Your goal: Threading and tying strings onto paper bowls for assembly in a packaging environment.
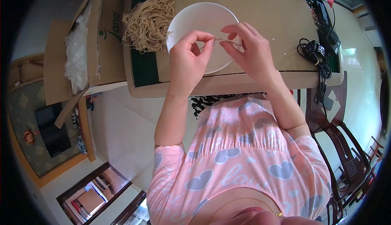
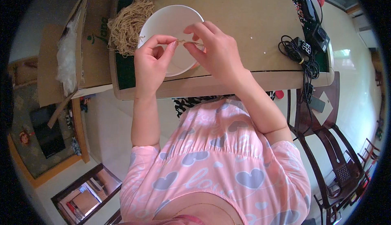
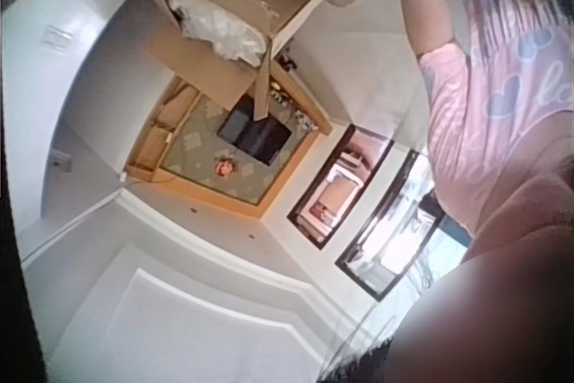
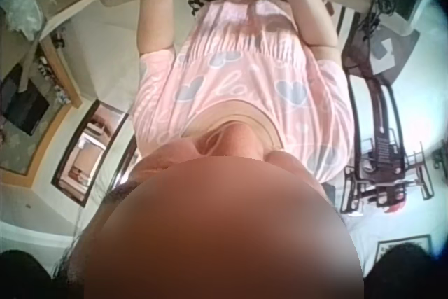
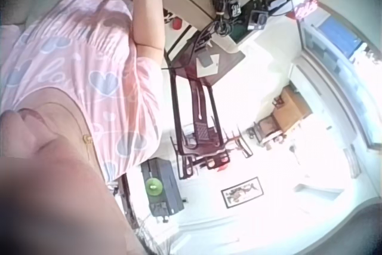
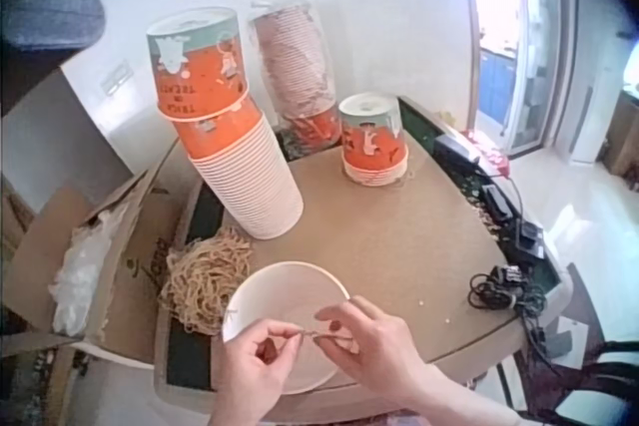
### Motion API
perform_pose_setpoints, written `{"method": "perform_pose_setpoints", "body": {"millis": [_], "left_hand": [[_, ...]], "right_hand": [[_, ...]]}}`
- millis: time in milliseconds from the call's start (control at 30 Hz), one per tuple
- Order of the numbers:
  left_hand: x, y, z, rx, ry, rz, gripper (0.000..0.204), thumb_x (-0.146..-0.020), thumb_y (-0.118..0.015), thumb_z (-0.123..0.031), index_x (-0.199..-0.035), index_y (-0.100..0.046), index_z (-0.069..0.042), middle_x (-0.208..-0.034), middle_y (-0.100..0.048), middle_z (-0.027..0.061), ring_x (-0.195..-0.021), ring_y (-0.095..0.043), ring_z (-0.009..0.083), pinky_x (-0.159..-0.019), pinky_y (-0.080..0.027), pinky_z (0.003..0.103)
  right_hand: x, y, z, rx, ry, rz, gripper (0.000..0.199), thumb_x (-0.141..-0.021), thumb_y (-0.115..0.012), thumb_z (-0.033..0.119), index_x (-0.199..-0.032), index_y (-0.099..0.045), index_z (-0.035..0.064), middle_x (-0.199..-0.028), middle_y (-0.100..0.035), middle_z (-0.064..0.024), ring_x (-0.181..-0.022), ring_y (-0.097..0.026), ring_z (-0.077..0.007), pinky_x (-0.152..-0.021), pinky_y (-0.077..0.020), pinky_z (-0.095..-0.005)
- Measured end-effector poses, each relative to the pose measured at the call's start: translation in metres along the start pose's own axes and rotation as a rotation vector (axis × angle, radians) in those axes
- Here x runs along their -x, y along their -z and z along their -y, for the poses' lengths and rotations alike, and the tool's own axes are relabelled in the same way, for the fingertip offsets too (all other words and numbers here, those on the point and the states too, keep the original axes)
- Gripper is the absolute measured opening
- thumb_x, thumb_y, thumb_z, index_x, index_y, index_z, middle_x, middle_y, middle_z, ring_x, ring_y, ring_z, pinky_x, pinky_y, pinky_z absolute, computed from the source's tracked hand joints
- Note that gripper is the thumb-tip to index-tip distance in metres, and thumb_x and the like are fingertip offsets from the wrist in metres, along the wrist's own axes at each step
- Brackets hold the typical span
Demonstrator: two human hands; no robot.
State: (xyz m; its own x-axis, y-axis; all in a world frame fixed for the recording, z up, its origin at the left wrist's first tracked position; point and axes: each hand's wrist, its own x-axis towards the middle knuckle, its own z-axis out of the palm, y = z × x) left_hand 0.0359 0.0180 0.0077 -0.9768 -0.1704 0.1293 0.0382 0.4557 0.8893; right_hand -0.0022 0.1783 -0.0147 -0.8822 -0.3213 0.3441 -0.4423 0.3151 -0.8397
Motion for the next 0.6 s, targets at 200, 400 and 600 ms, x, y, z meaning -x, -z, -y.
{"method": "perform_pose_setpoints", "body": {"millis": [200, 400, 600], "left_hand": [[0.0008, 0.003, -0.0032, 0.008, 0.057, 0.028, 0.009, -0.083, -0.066, -0.004, -0.091, -0.067, -0.002, -0.077, -0.066, -0.0003, -0.051, -0.041, 0.0041, -0.05, -0.038, 0.021], [0.0029, 0.0041, -0.004, 0.023, 0.042, 0.033, 0.014, -0.083, -0.068, -0.004, -0.096, -0.069, -0.003, -0.081, -0.066, 0.0, -0.053, -0.041, 0.0049, -0.053, -0.04, 0.021], [0.002, -0.0008, 0.003, 0.088, 0.025, 0.007, 0.011, -0.083, -0.069, -0.007, -0.093, -0.068, -0.003, -0.078, -0.064, 0.0001, -0.053, -0.041, 0.0048, -0.052, -0.038, 0.021]], "right_hand": [[-0.001, 0.0, 0.0021, 0.072, 0.047, -0.008, 0.011, -0.082, -0.067, 0.01, -0.092, -0.062, 0.0074, -0.085, -0.064, -0.0079, -0.068, -0.065, -0.025, -0.059, -0.0519, -0.0329], [-0.0021, -0.0006, 0.0035, 0.028, 0.046, -0.022, 0.008, -0.083, -0.066, 0.008, -0.089, -0.062, 0.0055, -0.084, -0.065, -0.0084, -0.069, -0.066, -0.0257, -0.059, -0.0528, -0.0327], [0.0003, -0.0046, 0.0019, 0.018, 0.066, -0.031, 0.01, -0.082, -0.069, 0.007, -0.091, -0.065, 0.0055, -0.08, -0.064, -0.004, -0.061, -0.055, -0.0137, -0.052, -0.0425, -0.0259]]}}
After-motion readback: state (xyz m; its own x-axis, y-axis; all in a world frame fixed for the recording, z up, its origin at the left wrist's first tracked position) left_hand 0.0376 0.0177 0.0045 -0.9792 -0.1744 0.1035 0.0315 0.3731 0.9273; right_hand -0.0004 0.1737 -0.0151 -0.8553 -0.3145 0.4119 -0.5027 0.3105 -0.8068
